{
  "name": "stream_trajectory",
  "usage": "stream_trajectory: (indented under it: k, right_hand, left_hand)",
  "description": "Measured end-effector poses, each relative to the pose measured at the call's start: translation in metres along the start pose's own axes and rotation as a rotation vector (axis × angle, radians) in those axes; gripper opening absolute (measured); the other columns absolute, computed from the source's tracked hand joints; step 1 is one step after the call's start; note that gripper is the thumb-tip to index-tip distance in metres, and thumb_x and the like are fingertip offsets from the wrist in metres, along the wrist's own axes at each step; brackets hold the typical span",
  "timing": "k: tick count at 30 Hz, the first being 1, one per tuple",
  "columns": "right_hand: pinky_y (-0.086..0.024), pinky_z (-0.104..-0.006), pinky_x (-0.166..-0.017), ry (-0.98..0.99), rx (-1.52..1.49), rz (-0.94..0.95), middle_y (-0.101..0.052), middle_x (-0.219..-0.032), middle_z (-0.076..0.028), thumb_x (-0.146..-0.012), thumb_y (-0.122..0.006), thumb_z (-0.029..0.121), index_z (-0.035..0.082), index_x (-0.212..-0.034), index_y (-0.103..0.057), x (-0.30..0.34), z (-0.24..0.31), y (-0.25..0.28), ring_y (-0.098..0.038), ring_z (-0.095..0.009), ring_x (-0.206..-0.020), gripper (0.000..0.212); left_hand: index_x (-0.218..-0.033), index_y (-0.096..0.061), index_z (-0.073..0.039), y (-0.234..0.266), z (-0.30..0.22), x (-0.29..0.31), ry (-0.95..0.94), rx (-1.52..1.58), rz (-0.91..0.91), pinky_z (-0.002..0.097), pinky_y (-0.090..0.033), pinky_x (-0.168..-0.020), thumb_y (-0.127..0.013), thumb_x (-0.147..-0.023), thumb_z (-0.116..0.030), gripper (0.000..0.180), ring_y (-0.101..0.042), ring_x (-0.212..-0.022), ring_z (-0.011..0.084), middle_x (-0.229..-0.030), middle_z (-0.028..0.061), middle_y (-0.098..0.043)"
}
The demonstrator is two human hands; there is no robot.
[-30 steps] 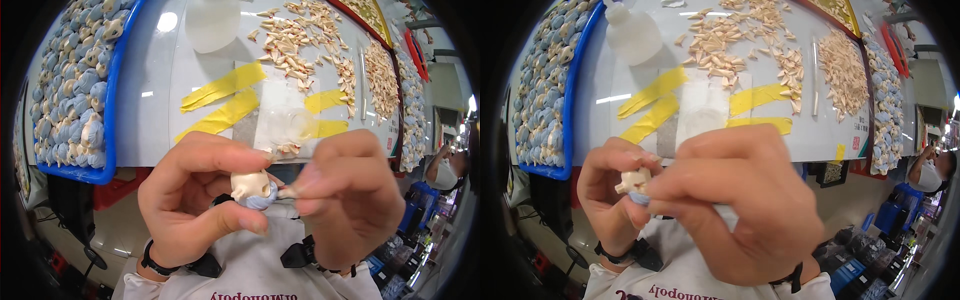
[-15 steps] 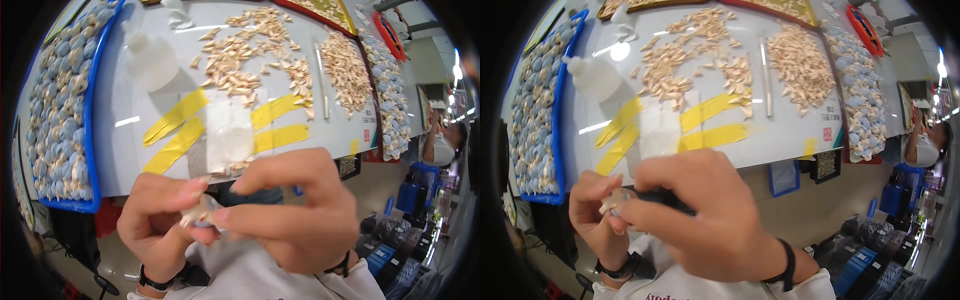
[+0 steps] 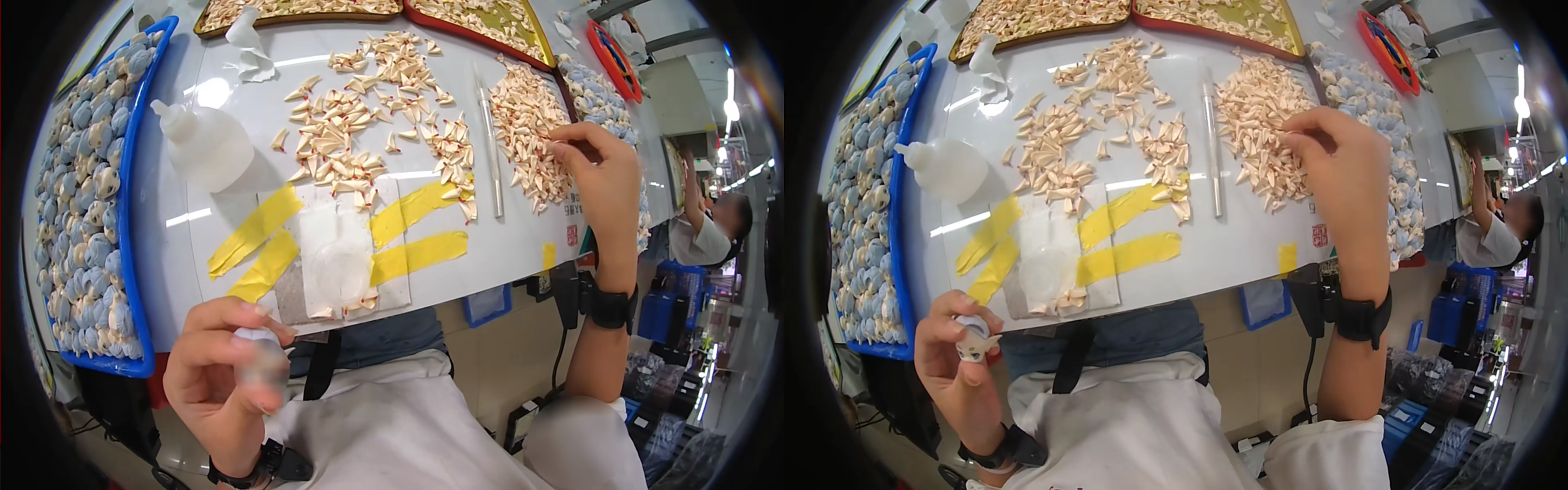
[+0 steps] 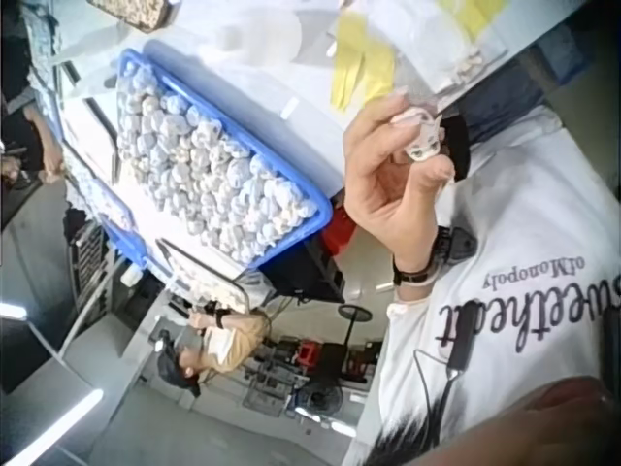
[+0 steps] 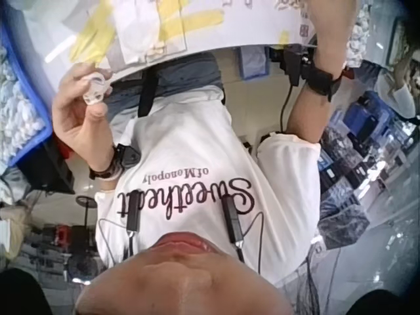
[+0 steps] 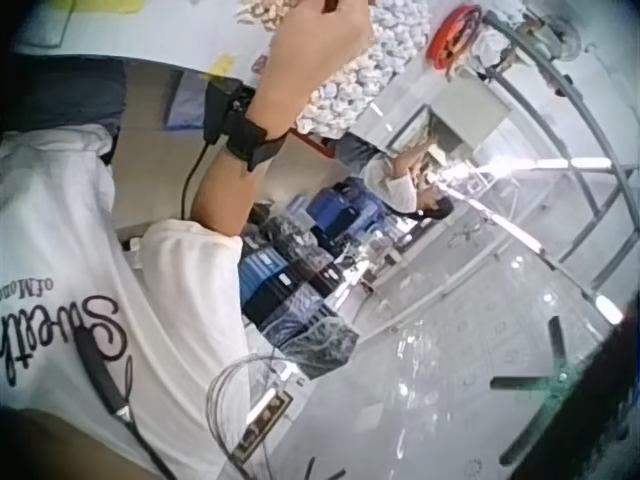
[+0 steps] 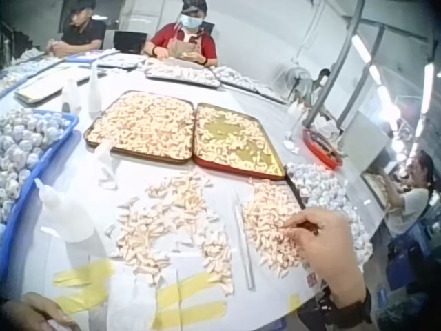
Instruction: The person assembles doll heads by attaching small, petal-shaped hair pieces to the top of the heads. They pick up a doll head from a blue tray, apply adhesive from a bottle, and then meticulously place individual hair pieces onto the head. The process is repeated for multiple doll heads, with the person occasionally picking up new pieces from trays on the table.
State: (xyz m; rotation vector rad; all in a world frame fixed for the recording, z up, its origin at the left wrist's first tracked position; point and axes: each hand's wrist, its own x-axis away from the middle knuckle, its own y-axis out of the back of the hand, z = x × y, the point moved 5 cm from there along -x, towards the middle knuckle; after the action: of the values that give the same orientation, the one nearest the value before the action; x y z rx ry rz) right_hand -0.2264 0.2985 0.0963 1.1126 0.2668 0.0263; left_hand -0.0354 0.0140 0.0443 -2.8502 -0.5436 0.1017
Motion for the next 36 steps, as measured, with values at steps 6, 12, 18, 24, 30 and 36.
stream_trajectory:
  k: [6,12,18,24,30,36]
  right_hand:
    - [-0.044,-0.0233,-0.069,0.195,-0.029,-0.310,-0.063,-0.083,-0.007,-0.078,-0.059,0.000,-0.001,-0.087,-0.064,0.017,0.018,0.033,-0.058,-0.011,-0.076,0.010]
    - [-0.044,-0.0216,-0.073,-0.032,-0.411,-0.257,-0.063,-0.087,-0.007,-0.084,-0.056,0.002,-0.003,-0.092,-0.063,0.052,0.027,0.032,-0.058,-0.012,-0.081,0.012]
    - [-0.039,-0.0198,-0.063,0.016,-0.524,-0.103,-0.056,-0.079,-0.003,-0.072,-0.062,-0.009,-0.001,-0.086,-0.065,0.072,0.041,0.014,-0.051,-0.009,-0.071,0.016]
    - [-0.045,-0.0216,-0.073,-0.217,-0.606,-0.105,-0.063,-0.084,-0.011,-0.075,-0.061,-0.007,-0.005,-0.084,-0.063,0.085,0.071,0.006,-0.059,-0.014,-0.081,0.009]
    - [-0.046,-0.0237,-0.074,-0.046,-0.704,-0.110,-0.063,-0.086,-0.013,-0.073,-0.063,-0.008,-0.004,-0.086,-0.065,0.086,0.082,-0.008,-0.059,-0.015,-0.083,0.014]
    - [-0.046,-0.0222,-0.067,0.062,-0.582,-0.113,-0.059,-0.084,-0.011,-0.067,-0.063,-0.014,-0.001,-0.083,-0.066,0.082,0.086,-0.004,-0.056,-0.015,-0.078,0.021]
  left_hand:
    - [-0.099,-0.049,-0.001,-0.001,-0.001,-0.001,0.010,0.062,0.051,0.0290,-0.054,-0.059,-0.076,-0.067,-0.027,0.050,-0.061,-0.078,0.0263,-0.096,0.0161,-0.052]
    - [-0.100,-0.048,0.002,-0.004,0.000,-0.003,0.063,0.128,0.096,0.0302,-0.055,-0.060,-0.073,-0.073,-0.022,0.044,-0.062,-0.078,0.0273,-0.097,0.0170,-0.051]
    - [-0.098,-0.051,0.003,-0.005,0.000,-0.001,0.019,0.122,0.219,0.0303,-0.052,-0.067,-0.070,-0.075,-0.018,0.036,-0.059,-0.081,0.0244,-0.098,0.0169,-0.050]
    - [-0.098,-0.052,0.003,0.007,0.002,0.000,-0.050,0.037,0.237,0.0331,-0.048,-0.073,-0.072,-0.073,-0.017,0.038,-0.056,-0.083,0.0218,-0.097,0.0171,-0.050]
    - [-0.096,-0.052,0.001,0.011,-0.001,0.004,0.040,0.104,0.149,0.0280,-0.047,-0.064,-0.074,-0.070,-0.019,0.040,-0.055,-0.076,0.0190,-0.096,0.0151,-0.050]
    - [-0.099,-0.052,0.004,0.017,0.003,-0.003,-0.156,-0.007,0.352,0.0314,-0.051,-0.069,-0.072,-0.070,-0.003,0.036,-0.056,-0.082,0.0221,-0.101,0.0189,-0.050]
